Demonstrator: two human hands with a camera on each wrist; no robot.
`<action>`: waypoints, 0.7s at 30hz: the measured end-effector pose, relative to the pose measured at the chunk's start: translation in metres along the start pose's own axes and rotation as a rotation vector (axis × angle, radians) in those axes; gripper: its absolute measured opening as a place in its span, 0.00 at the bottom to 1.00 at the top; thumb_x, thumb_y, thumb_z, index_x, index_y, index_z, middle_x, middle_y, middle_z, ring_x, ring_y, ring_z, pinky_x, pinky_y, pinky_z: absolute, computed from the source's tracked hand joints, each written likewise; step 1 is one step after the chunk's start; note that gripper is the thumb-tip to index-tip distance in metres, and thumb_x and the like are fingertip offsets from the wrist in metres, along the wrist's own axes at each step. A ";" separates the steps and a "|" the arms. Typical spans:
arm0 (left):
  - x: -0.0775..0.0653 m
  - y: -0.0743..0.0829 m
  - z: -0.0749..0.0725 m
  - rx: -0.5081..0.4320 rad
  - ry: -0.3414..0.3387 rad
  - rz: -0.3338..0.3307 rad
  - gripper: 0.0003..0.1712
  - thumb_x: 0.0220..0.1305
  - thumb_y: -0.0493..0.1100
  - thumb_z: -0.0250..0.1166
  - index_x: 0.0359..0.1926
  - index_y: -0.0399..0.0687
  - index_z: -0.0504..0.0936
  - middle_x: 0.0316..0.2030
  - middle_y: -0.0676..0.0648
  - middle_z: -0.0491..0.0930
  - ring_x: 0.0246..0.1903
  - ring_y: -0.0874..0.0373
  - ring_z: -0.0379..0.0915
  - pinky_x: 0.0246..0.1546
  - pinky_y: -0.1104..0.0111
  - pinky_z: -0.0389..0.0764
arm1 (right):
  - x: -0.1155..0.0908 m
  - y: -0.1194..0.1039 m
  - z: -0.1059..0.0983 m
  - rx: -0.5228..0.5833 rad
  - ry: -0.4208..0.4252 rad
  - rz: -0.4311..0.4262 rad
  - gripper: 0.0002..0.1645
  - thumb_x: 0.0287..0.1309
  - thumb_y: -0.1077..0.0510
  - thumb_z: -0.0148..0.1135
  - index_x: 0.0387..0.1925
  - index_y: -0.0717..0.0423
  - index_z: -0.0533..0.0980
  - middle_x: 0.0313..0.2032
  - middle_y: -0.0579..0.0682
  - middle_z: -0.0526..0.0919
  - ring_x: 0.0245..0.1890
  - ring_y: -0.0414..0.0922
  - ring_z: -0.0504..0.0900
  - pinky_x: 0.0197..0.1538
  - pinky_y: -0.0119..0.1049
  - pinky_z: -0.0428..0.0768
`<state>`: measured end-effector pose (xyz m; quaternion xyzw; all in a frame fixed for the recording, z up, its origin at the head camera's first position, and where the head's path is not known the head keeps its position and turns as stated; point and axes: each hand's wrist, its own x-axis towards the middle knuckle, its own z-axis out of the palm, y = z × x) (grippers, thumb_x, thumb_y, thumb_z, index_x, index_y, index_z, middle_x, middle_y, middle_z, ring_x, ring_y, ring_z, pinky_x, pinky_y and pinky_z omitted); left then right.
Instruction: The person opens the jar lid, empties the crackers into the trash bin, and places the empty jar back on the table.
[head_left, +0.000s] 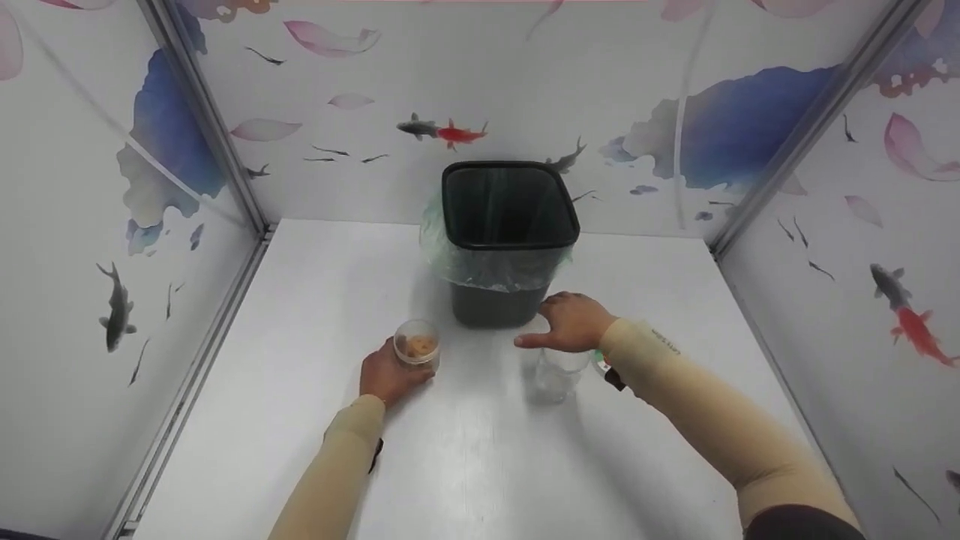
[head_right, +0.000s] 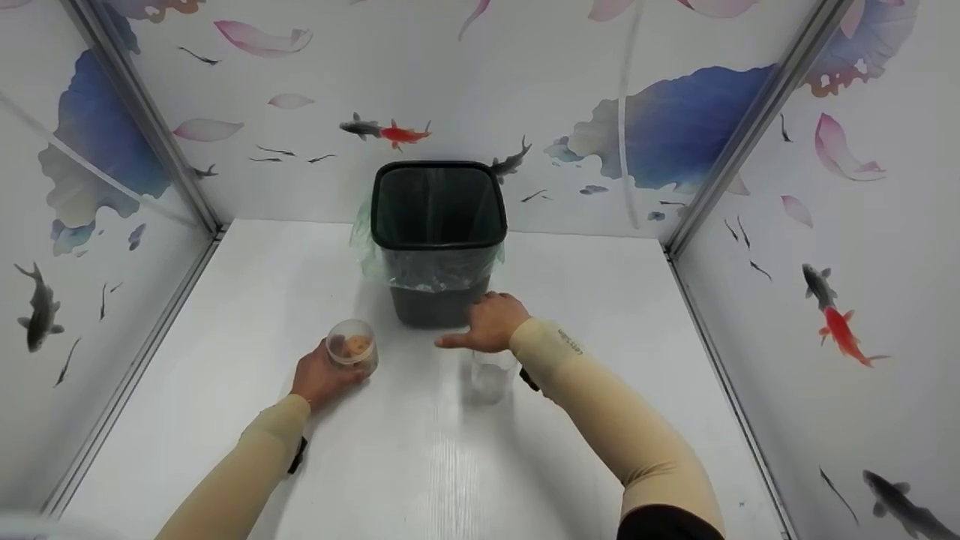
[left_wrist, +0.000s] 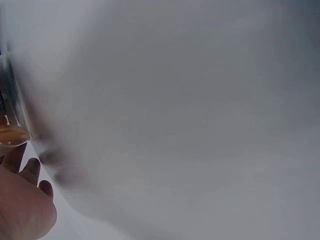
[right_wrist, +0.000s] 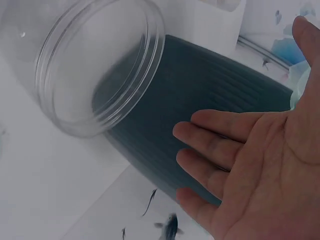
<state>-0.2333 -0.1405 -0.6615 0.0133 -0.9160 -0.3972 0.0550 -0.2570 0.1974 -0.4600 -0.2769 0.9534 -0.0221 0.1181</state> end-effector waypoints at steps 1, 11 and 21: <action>0.000 0.000 0.000 -0.001 -0.001 0.001 0.54 0.39 0.60 0.81 0.63 0.36 0.73 0.51 0.38 0.81 0.53 0.42 0.77 0.56 0.52 0.75 | 0.001 -0.004 0.001 0.000 -0.002 -0.015 0.62 0.52 0.13 0.42 0.63 0.60 0.75 0.59 0.57 0.79 0.63 0.57 0.73 0.66 0.52 0.67; 0.000 -0.002 -0.001 0.006 0.000 0.004 0.54 0.39 0.60 0.82 0.64 0.37 0.72 0.54 0.39 0.80 0.55 0.43 0.75 0.58 0.52 0.73 | 0.022 -0.049 0.013 -0.014 -0.035 -0.110 0.58 0.54 0.16 0.45 0.65 0.58 0.74 0.63 0.55 0.76 0.66 0.56 0.69 0.67 0.53 0.65; 0.001 0.001 0.001 0.023 -0.018 -0.042 0.54 0.38 0.61 0.82 0.63 0.40 0.73 0.53 0.40 0.81 0.55 0.45 0.75 0.60 0.53 0.71 | 0.054 -0.084 0.060 0.142 0.099 -0.088 0.56 0.59 0.21 0.50 0.73 0.57 0.63 0.69 0.57 0.67 0.70 0.54 0.64 0.69 0.49 0.64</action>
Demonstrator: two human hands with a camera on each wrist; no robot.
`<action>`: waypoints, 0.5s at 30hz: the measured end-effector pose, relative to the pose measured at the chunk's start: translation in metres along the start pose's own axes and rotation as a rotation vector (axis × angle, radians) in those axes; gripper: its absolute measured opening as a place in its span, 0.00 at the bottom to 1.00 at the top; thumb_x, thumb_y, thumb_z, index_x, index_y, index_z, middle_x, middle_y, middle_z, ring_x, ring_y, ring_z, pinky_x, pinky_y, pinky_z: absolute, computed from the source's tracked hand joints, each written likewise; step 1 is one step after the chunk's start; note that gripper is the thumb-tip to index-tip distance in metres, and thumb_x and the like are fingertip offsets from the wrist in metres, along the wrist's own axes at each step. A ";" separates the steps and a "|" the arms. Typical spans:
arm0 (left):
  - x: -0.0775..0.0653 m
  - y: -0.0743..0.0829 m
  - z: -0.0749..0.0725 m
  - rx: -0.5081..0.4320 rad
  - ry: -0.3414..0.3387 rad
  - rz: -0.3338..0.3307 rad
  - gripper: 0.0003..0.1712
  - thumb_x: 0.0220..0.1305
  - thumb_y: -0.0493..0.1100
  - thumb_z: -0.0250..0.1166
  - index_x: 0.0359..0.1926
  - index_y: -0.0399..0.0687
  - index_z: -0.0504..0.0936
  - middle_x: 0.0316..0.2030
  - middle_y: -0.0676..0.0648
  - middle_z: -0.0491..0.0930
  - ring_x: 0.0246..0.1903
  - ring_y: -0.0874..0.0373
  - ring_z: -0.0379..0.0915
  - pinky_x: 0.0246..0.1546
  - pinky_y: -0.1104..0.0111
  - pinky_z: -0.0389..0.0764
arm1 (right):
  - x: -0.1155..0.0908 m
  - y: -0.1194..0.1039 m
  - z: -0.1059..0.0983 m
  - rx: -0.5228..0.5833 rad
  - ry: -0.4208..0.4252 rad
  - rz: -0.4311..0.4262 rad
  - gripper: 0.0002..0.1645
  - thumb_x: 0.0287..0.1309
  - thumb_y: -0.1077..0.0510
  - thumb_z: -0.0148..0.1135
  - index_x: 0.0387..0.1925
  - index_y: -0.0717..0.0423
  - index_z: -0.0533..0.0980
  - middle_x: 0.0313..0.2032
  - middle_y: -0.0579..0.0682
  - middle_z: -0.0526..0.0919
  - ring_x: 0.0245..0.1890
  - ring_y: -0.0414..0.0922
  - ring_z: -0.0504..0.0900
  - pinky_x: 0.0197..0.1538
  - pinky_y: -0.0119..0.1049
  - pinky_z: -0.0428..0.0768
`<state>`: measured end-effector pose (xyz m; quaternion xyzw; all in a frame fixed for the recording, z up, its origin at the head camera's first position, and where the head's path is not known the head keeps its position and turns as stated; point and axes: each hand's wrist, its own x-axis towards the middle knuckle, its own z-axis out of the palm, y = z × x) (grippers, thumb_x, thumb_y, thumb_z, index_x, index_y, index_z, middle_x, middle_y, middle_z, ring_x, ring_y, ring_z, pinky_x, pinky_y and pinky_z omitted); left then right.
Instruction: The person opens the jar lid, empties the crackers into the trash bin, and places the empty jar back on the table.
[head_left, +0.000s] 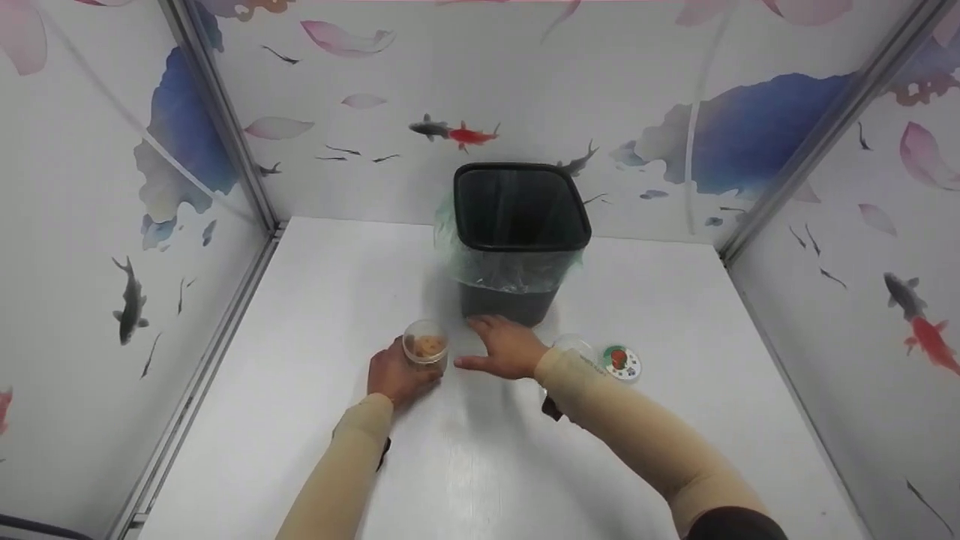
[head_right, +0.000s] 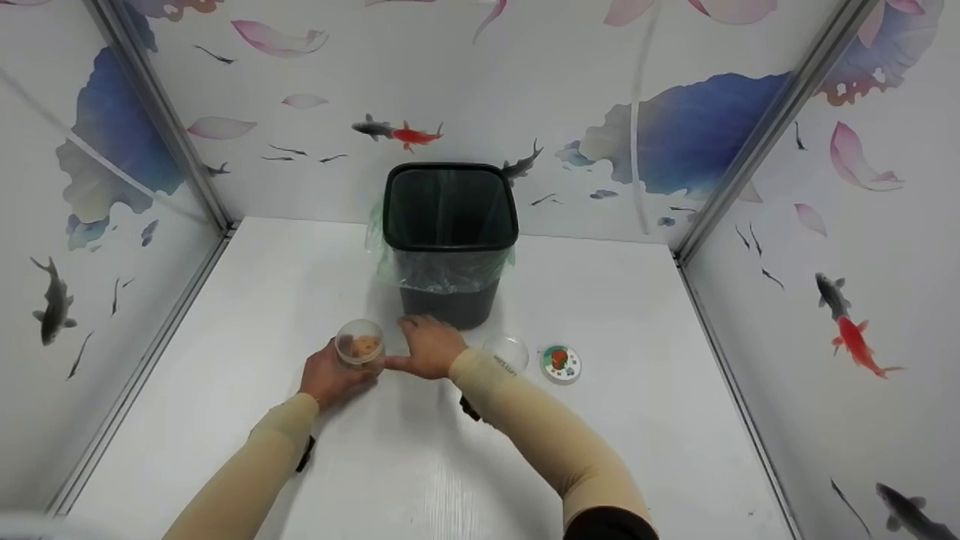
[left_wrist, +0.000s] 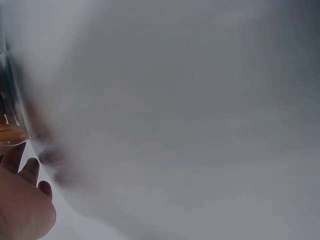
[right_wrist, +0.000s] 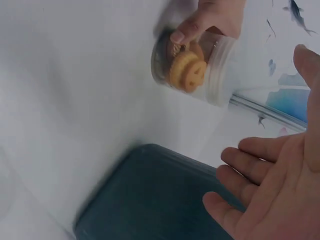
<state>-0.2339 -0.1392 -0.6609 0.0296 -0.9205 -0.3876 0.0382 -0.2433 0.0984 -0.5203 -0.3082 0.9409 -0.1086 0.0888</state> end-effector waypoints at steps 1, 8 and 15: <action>0.000 0.000 0.001 0.002 0.001 0.003 0.54 0.38 0.62 0.82 0.63 0.40 0.73 0.53 0.40 0.81 0.55 0.45 0.75 0.60 0.53 0.71 | 0.003 0.000 0.008 0.017 0.020 0.005 0.56 0.60 0.22 0.50 0.73 0.58 0.62 0.70 0.57 0.67 0.70 0.54 0.64 0.69 0.49 0.64; 0.001 -0.003 0.001 0.011 0.031 0.040 0.54 0.38 0.64 0.81 0.62 0.38 0.74 0.51 0.39 0.82 0.53 0.43 0.76 0.58 0.52 0.73 | 0.022 -0.004 0.050 0.172 0.148 0.075 0.54 0.61 0.30 0.58 0.74 0.62 0.57 0.69 0.62 0.65 0.69 0.57 0.64 0.68 0.49 0.65; 0.001 -0.003 0.001 0.045 0.020 0.061 0.54 0.40 0.64 0.80 0.64 0.38 0.72 0.53 0.40 0.81 0.53 0.43 0.76 0.60 0.52 0.71 | 0.038 -0.010 0.071 0.323 0.148 0.139 0.57 0.60 0.31 0.61 0.77 0.59 0.51 0.74 0.58 0.58 0.72 0.54 0.58 0.70 0.47 0.61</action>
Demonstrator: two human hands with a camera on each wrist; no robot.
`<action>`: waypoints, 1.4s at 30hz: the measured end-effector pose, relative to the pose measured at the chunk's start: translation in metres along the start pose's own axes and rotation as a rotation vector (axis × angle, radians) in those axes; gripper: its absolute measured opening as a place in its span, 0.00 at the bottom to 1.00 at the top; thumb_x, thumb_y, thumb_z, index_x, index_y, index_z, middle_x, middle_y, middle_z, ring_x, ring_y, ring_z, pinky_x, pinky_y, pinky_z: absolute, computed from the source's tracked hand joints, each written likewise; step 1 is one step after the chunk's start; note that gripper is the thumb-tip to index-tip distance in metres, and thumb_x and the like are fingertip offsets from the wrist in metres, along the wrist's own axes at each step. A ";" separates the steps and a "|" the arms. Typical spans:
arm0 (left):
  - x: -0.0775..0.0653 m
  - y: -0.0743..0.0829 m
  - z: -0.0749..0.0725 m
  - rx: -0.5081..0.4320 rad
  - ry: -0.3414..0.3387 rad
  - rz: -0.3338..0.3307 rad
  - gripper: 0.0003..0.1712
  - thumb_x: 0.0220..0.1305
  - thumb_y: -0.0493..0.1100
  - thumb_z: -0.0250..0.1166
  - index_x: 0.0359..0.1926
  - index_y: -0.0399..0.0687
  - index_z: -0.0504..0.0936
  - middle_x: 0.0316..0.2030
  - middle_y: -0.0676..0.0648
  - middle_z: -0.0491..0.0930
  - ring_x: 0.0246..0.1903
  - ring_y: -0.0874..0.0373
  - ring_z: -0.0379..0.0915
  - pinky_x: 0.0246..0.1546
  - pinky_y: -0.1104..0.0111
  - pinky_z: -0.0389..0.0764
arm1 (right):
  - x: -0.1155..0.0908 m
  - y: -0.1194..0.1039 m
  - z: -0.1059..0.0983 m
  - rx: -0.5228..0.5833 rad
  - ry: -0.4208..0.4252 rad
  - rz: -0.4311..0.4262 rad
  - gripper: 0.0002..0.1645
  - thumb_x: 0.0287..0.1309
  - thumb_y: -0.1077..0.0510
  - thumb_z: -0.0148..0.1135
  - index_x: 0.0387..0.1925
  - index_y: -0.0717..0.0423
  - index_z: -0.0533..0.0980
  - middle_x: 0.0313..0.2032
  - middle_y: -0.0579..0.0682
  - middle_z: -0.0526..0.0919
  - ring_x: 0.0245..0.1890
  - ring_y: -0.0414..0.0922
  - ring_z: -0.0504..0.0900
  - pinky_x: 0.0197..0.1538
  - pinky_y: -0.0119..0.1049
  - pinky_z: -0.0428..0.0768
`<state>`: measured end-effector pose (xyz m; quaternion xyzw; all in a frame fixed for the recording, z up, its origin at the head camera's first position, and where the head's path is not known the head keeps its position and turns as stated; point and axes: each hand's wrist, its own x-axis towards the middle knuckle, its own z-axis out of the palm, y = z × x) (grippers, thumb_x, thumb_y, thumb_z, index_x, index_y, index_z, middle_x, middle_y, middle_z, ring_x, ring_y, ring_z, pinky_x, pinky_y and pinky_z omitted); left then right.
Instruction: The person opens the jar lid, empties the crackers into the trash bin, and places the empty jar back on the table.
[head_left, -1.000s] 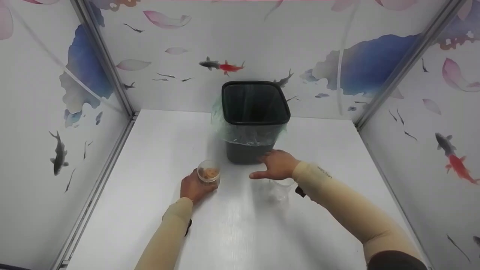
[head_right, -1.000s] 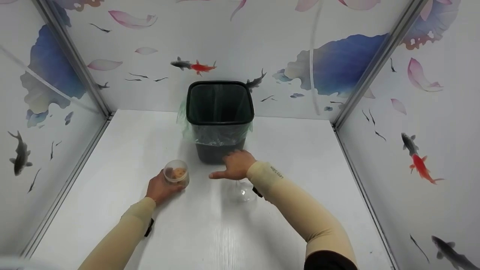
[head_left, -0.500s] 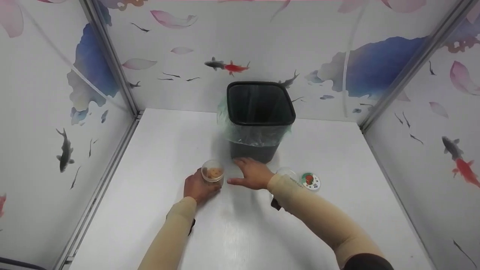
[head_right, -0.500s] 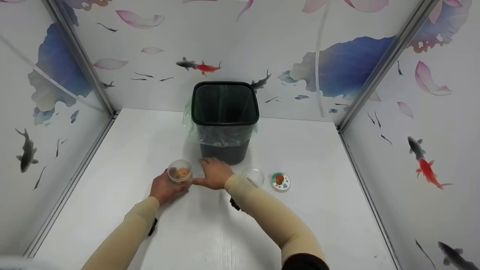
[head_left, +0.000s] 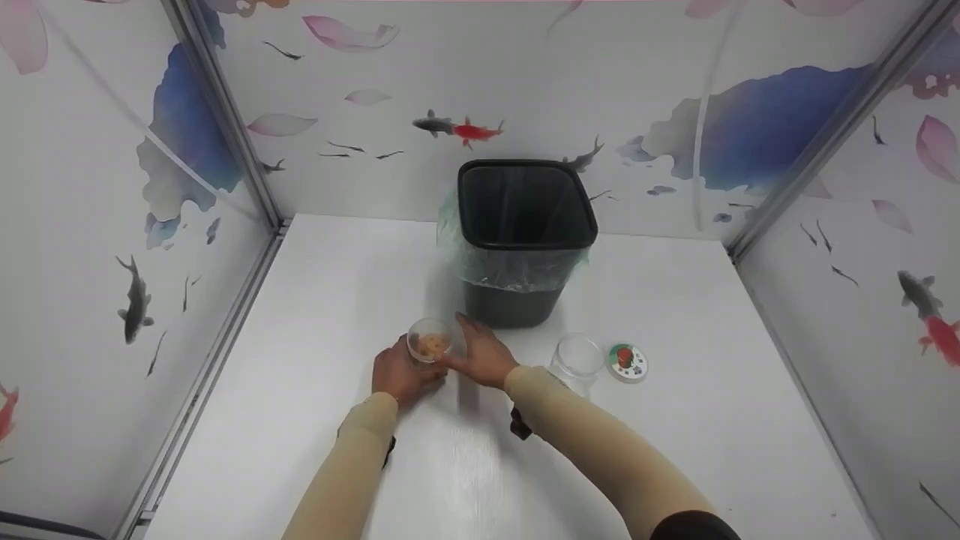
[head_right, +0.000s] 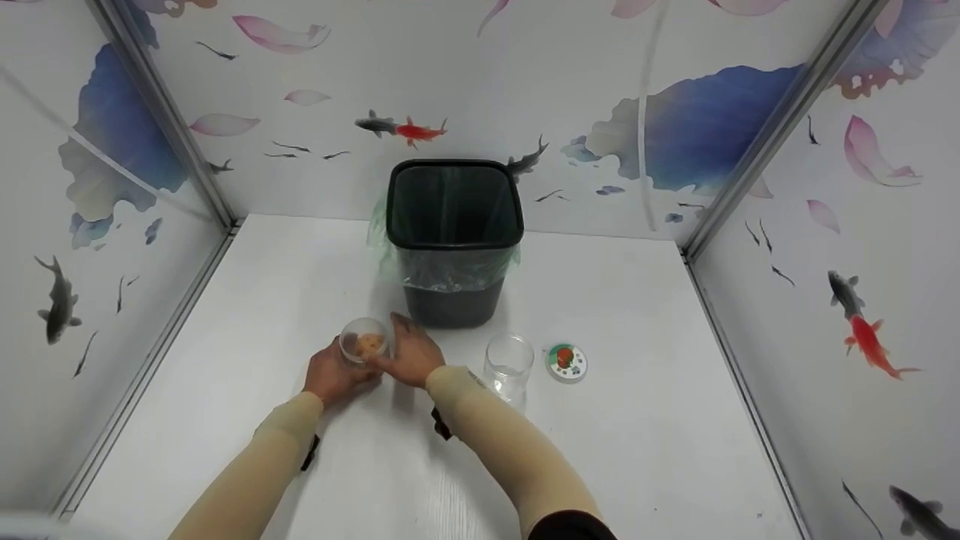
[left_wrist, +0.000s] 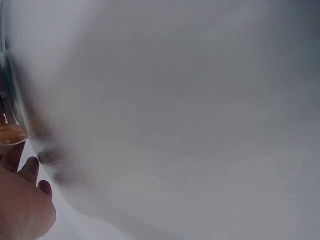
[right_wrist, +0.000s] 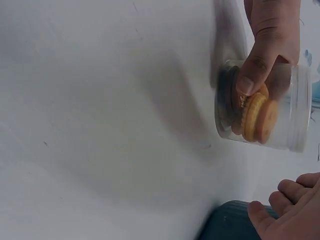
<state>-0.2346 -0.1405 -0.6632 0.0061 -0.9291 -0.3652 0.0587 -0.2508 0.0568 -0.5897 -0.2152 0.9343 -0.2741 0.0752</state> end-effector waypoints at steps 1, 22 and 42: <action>0.000 0.000 0.000 0.006 -0.002 0.008 0.54 0.41 0.64 0.80 0.64 0.38 0.72 0.53 0.39 0.81 0.53 0.43 0.76 0.60 0.52 0.71 | 0.001 0.000 0.002 0.004 -0.011 0.004 0.58 0.59 0.30 0.60 0.77 0.58 0.51 0.74 0.58 0.58 0.73 0.54 0.57 0.70 0.47 0.61; 0.001 -0.001 -0.002 0.066 0.008 0.081 0.51 0.44 0.58 0.79 0.64 0.34 0.71 0.55 0.38 0.80 0.56 0.45 0.75 0.64 0.50 0.65 | 0.019 -0.001 0.021 0.111 -0.019 -0.003 0.64 0.48 0.28 0.70 0.77 0.54 0.54 0.72 0.55 0.61 0.71 0.49 0.60 0.70 0.43 0.61; 0.002 -0.005 -0.001 0.055 0.021 0.102 0.53 0.42 0.61 0.78 0.63 0.34 0.71 0.50 0.37 0.81 0.49 0.41 0.78 0.56 0.51 0.73 | 0.024 0.002 0.032 0.200 0.031 0.001 0.68 0.43 0.25 0.71 0.77 0.52 0.54 0.72 0.55 0.62 0.70 0.48 0.61 0.70 0.44 0.62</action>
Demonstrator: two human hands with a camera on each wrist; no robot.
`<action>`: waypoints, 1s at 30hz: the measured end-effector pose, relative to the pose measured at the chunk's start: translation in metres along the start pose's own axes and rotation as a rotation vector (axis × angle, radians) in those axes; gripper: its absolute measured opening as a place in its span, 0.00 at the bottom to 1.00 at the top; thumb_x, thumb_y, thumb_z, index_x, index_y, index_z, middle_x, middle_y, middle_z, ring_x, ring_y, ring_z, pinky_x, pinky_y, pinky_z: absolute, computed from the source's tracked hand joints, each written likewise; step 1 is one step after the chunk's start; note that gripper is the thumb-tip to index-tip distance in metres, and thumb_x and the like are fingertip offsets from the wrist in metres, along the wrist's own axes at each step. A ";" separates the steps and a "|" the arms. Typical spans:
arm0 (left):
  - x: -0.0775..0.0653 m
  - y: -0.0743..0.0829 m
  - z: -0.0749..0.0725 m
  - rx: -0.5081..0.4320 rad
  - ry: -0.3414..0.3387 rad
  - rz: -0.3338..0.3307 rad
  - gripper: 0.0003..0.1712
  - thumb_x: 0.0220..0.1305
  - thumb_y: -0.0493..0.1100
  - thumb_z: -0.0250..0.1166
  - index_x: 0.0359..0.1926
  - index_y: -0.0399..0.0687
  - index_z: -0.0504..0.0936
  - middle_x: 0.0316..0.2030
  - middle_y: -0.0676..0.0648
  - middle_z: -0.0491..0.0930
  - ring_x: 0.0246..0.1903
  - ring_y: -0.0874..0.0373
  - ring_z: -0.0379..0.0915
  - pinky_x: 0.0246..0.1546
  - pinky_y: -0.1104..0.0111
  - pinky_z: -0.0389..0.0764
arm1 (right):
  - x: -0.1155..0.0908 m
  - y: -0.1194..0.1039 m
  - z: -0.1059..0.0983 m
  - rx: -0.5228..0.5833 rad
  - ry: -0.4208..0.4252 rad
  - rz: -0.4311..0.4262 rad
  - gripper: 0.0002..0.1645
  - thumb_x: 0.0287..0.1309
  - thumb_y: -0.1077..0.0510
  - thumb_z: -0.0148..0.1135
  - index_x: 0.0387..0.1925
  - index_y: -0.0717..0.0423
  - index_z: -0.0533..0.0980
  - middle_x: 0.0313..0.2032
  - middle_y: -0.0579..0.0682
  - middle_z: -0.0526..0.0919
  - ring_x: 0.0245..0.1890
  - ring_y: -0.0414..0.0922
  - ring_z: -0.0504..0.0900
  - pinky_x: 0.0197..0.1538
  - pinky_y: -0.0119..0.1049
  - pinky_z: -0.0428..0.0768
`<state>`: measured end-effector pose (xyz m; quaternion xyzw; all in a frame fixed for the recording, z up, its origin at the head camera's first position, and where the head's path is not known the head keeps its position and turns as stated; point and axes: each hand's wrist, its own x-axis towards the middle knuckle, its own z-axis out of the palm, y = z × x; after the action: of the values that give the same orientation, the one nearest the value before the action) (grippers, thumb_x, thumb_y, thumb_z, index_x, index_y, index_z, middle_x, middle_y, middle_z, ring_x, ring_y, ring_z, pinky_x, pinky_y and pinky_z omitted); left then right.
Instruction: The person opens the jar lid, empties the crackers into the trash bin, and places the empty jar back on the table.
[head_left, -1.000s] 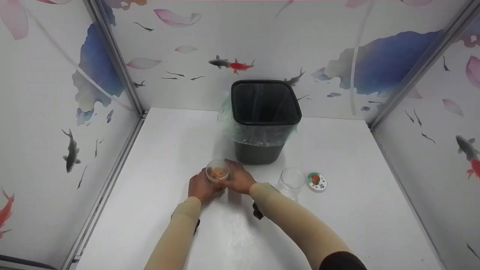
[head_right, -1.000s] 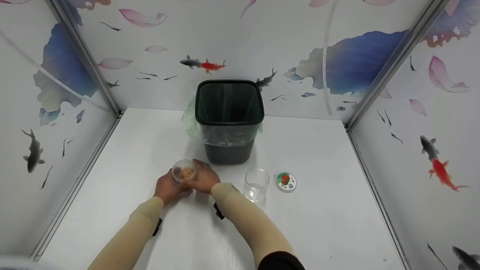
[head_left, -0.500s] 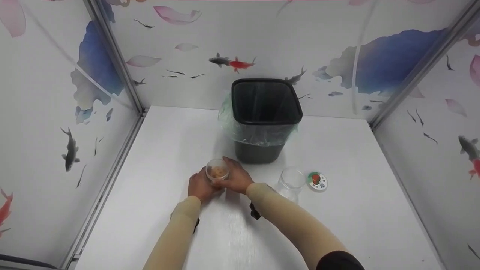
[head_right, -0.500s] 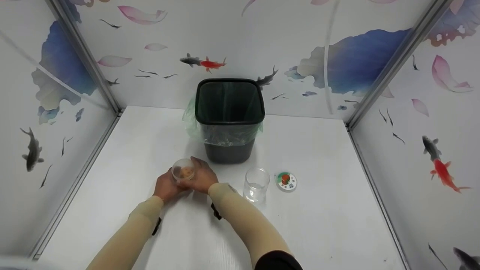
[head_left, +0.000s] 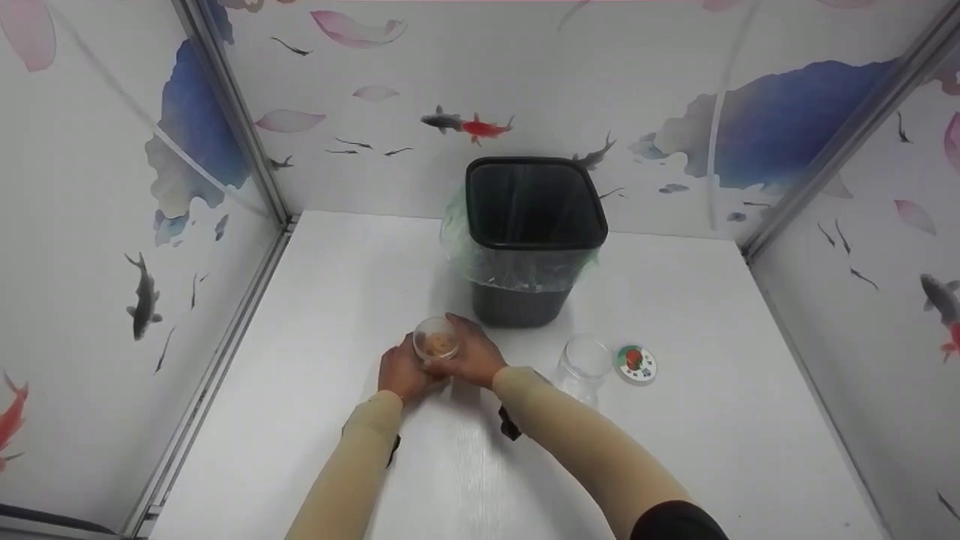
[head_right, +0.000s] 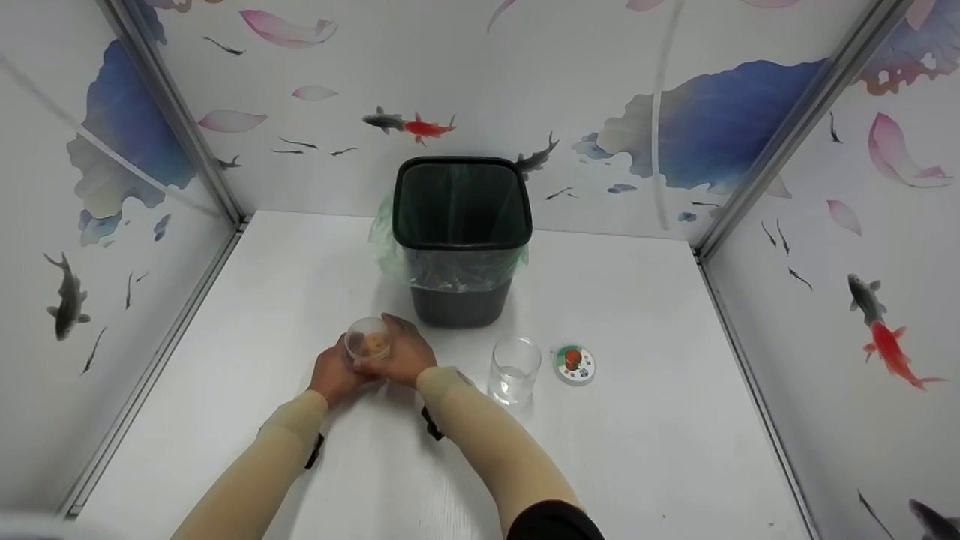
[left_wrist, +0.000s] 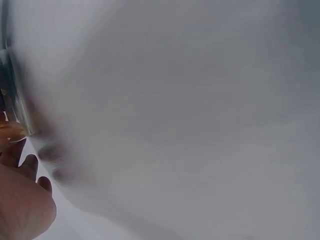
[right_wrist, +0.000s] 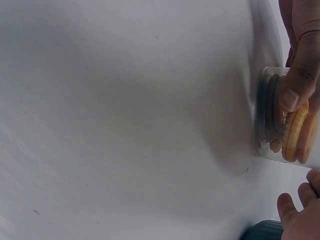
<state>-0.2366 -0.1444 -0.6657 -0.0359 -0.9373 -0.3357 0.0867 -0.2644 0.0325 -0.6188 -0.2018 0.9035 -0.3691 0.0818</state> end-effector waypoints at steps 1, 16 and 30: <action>0.000 0.000 0.000 0.004 -0.001 -0.001 0.53 0.42 0.61 0.78 0.63 0.33 0.71 0.49 0.37 0.81 0.49 0.41 0.78 0.56 0.51 0.74 | 0.000 0.000 0.000 0.000 0.000 0.000 0.68 0.42 0.25 0.71 0.77 0.52 0.54 0.72 0.55 0.62 0.70 0.48 0.61 0.70 0.44 0.62; 0.003 0.000 -0.002 -0.001 -0.002 0.009 0.51 0.41 0.61 0.78 0.62 0.38 0.74 0.50 0.41 0.82 0.49 0.43 0.78 0.57 0.52 0.73 | 0.000 0.000 0.001 -0.029 0.065 -0.027 0.65 0.40 0.24 0.72 0.73 0.52 0.62 0.68 0.52 0.69 0.68 0.47 0.65 0.69 0.43 0.64; 0.005 0.000 -0.003 -0.034 -0.041 -0.019 0.50 0.39 0.58 0.80 0.61 0.38 0.75 0.48 0.43 0.82 0.48 0.44 0.77 0.57 0.54 0.73 | 0.003 0.002 -0.002 -0.057 0.088 -0.053 0.62 0.38 0.27 0.75 0.71 0.51 0.67 0.67 0.48 0.72 0.67 0.46 0.67 0.69 0.42 0.64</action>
<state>-0.2411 -0.1458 -0.6624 -0.0351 -0.9334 -0.3515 0.0636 -0.2682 0.0338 -0.6184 -0.2113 0.9107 -0.3540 0.0262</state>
